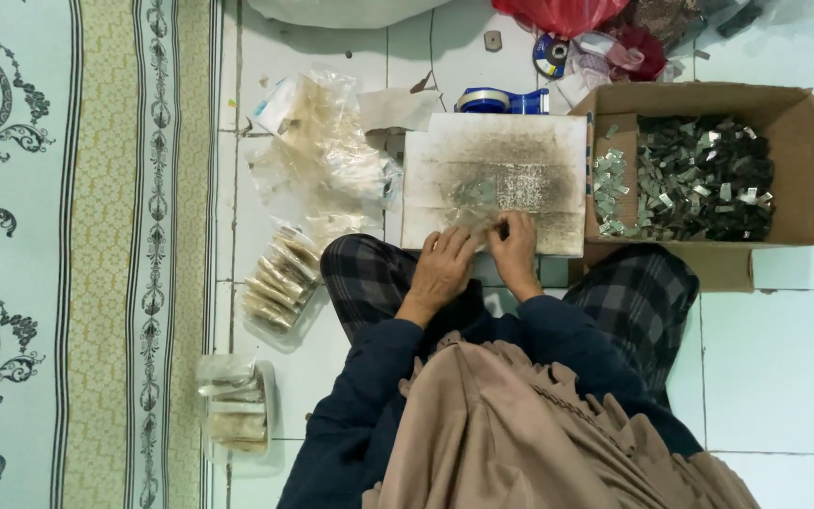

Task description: The person picks up several small, flat, rectangular metal pieces one by one from a cardboard box, places them into a clear plastic bag, and then puts the filled bag onto a pile on the floor.

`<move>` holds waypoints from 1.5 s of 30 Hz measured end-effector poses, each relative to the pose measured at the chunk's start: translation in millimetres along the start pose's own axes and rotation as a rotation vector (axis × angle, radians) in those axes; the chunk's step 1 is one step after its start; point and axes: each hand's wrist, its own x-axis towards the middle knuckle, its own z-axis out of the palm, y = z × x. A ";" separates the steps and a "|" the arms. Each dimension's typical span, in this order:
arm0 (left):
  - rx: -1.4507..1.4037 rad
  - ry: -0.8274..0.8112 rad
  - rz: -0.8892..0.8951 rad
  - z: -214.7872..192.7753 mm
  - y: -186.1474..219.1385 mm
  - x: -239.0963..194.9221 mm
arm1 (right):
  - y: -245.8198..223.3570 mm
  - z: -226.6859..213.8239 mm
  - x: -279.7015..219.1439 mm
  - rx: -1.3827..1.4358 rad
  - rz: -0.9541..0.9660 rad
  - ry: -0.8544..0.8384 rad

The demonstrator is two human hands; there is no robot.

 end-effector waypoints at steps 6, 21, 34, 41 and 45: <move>0.141 -0.297 -0.021 5.0 -9.7 -6.1 | -7.7 -6.9 1.5 -0.078 -0.249 -0.030; 0.035 -0.527 -0.107 -0.5 -19.4 -1.0 | -3.9 -25.2 -9.5 -0.385 -0.453 -0.308; -0.599 -0.343 -0.639 22.2 -50.6 12.3 | 19.6 -11.2 24.1 0.082 0.014 -0.257; -0.370 -0.212 -0.660 31.0 -44.8 24.1 | 2.7 -15.8 28.3 -0.021 0.043 -0.180; 0.003 -0.119 -0.350 31.9 -46.2 26.3 | 6.1 -15.0 24.1 -0.116 -0.221 -0.102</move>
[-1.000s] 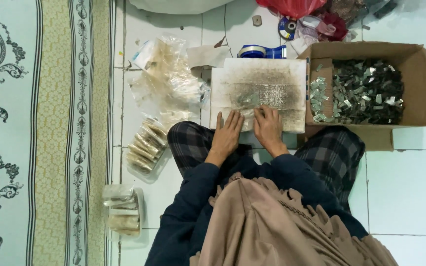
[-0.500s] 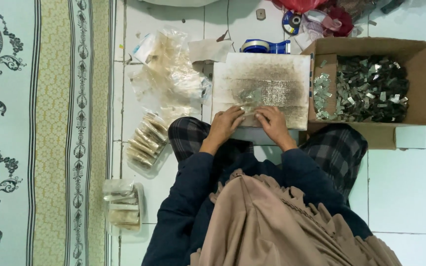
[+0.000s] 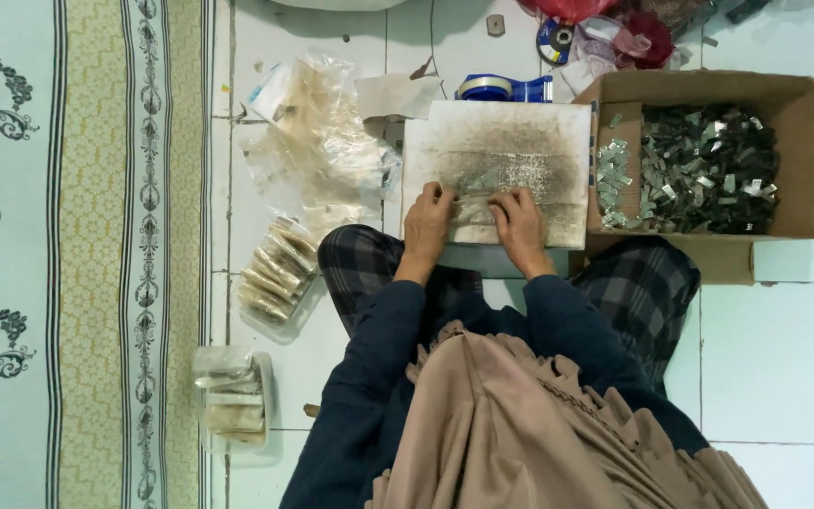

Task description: The person picks up several small, flat, rectangular metal pieces one by one from a cardboard box, places them into a clear plastic bag, and then puts the filled bag onto a pile on the floor.

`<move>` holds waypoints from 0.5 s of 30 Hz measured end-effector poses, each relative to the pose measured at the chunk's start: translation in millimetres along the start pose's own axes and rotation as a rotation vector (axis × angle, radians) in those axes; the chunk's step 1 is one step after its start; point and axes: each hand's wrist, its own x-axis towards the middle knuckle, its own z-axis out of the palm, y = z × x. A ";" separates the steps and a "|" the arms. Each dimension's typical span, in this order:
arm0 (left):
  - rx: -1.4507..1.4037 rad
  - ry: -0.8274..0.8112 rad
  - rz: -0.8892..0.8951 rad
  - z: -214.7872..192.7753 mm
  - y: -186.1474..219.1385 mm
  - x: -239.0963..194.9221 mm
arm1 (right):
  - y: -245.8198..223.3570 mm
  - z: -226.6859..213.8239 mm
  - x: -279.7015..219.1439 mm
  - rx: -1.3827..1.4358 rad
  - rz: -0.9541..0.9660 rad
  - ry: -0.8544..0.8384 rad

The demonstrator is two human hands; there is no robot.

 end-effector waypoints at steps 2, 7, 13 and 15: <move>0.008 0.013 0.137 16.5 -7.7 -5.3 | 10.0 10.4 -3.5 -0.069 -0.091 0.041; 0.083 -0.008 0.379 39.6 -27.0 -17.7 | 10.8 2.3 -7.4 -0.267 -0.257 0.072; -0.066 -0.072 0.401 5.5 -29.1 -18.4 | 16.6 -10.3 -12.4 -0.267 -0.320 -0.004; -0.100 -0.074 0.338 14.9 -31.1 -19.0 | 20.0 -4.2 -12.0 -0.244 -0.295 -0.004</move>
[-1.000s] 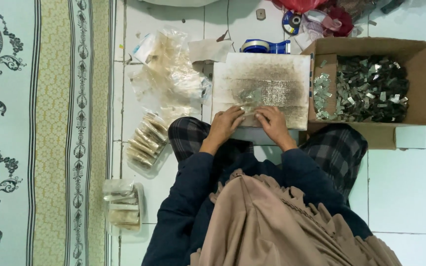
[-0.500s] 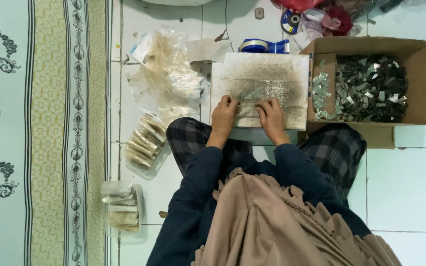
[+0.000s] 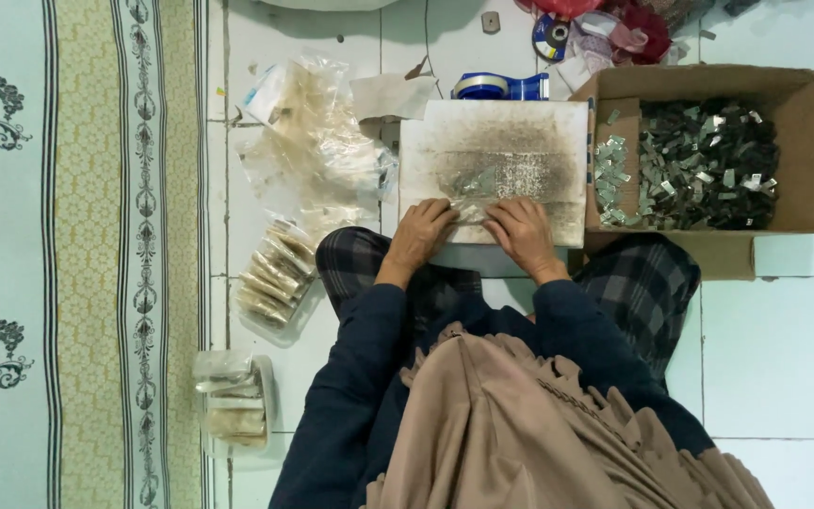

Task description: The person picks up several small, flat, rectangular metal pieces one by one from a cardboard box, places them into a clear plastic bag, and then puts the filled bag onto a pile on the floor.

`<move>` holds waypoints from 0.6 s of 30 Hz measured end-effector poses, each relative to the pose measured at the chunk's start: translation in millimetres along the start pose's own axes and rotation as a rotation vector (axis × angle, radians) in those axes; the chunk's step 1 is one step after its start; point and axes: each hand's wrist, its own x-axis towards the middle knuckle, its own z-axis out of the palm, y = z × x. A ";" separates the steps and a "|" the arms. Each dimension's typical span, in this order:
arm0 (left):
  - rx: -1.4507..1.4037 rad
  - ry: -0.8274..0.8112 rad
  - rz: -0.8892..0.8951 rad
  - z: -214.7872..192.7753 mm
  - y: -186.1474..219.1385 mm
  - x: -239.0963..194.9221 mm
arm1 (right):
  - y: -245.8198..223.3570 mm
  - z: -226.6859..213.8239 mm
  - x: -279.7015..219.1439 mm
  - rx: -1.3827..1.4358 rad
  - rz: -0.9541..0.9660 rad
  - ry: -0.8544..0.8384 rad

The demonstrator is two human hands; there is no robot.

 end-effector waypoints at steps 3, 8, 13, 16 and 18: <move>-0.104 0.024 -0.129 7.1 -2.6 4.2 | 7.2 9.5 4.1 0.131 0.106 -0.015; -0.223 0.014 -0.293 5.6 -3.1 11.5 | 31.8 44.9 1.2 0.267 0.215 -0.020; -0.174 -0.071 -0.448 -20.7 12.6 27.7 | 12.5 20.7 16.1 0.303 0.356 -0.089; -0.164 -0.099 -0.509 -41.3 27.4 37.5 | 2.8 6.0 21.2 0.269 0.262 -0.075; -0.227 -0.128 -0.554 -59.4 35.8 43.2 | 0.7 2.9 18.7 0.216 0.178 -0.056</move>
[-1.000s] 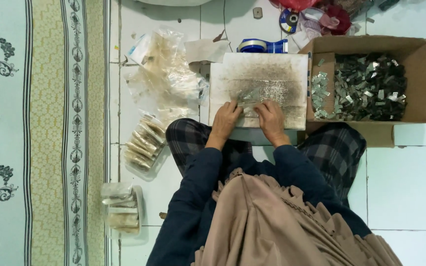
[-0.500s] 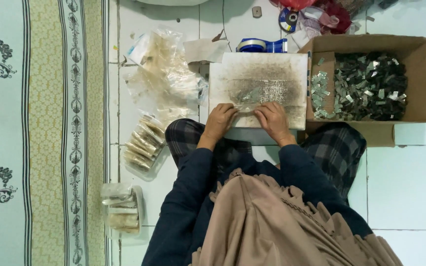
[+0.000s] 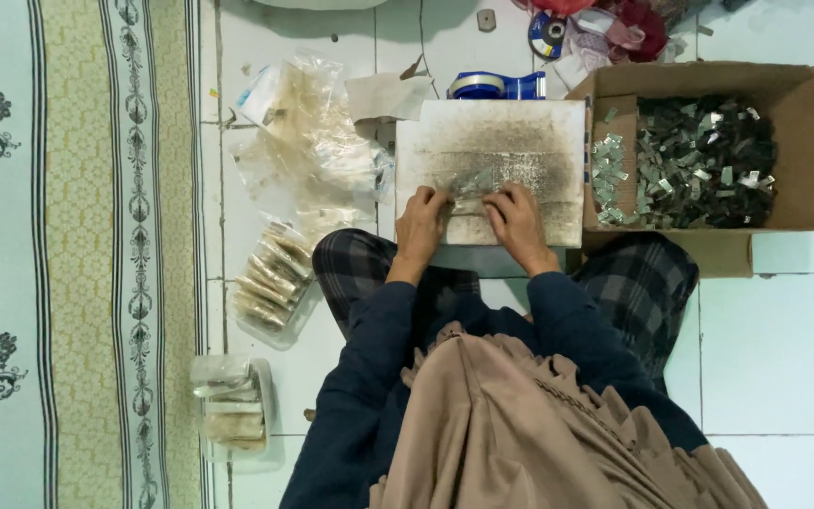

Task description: The person picks up several small, flat, rectangular metal pieces one by one from a cardboard box, places them into a clear plastic bag, and then puts the filled bag onto a pile on the floor.

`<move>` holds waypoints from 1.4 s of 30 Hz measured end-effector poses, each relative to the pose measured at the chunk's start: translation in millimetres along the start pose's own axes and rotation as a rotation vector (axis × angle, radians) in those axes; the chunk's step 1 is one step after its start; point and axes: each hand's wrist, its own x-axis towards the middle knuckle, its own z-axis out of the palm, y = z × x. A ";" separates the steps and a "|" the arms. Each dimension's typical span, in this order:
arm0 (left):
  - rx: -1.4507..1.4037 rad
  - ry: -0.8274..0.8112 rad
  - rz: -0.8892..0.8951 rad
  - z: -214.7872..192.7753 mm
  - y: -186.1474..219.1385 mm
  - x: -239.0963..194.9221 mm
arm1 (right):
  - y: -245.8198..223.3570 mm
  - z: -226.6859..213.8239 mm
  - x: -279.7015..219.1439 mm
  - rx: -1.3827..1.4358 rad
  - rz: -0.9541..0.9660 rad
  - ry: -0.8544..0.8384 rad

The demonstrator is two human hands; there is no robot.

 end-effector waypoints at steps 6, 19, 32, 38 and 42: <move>0.193 0.096 0.274 22.3 -28.8 -0.7 | 16.0 1.0 -5.3 0.004 -0.140 0.026; -0.181 0.111 0.184 31.2 -48.5 25.1 | 42.6 23.9 13.2 0.171 0.199 -0.016; 0.374 0.378 0.437 54.3 -53.1 19.2 | 39.7 17.3 19.5 0.181 0.351 -0.043; 0.429 0.363 0.481 56.5 -54.2 22.6 | 63.5 3.8 45.6 0.226 0.465 -0.037; 0.434 0.376 0.493 57.4 -56.7 22.7 | 111.1 -12.0 85.5 0.082 0.366 0.187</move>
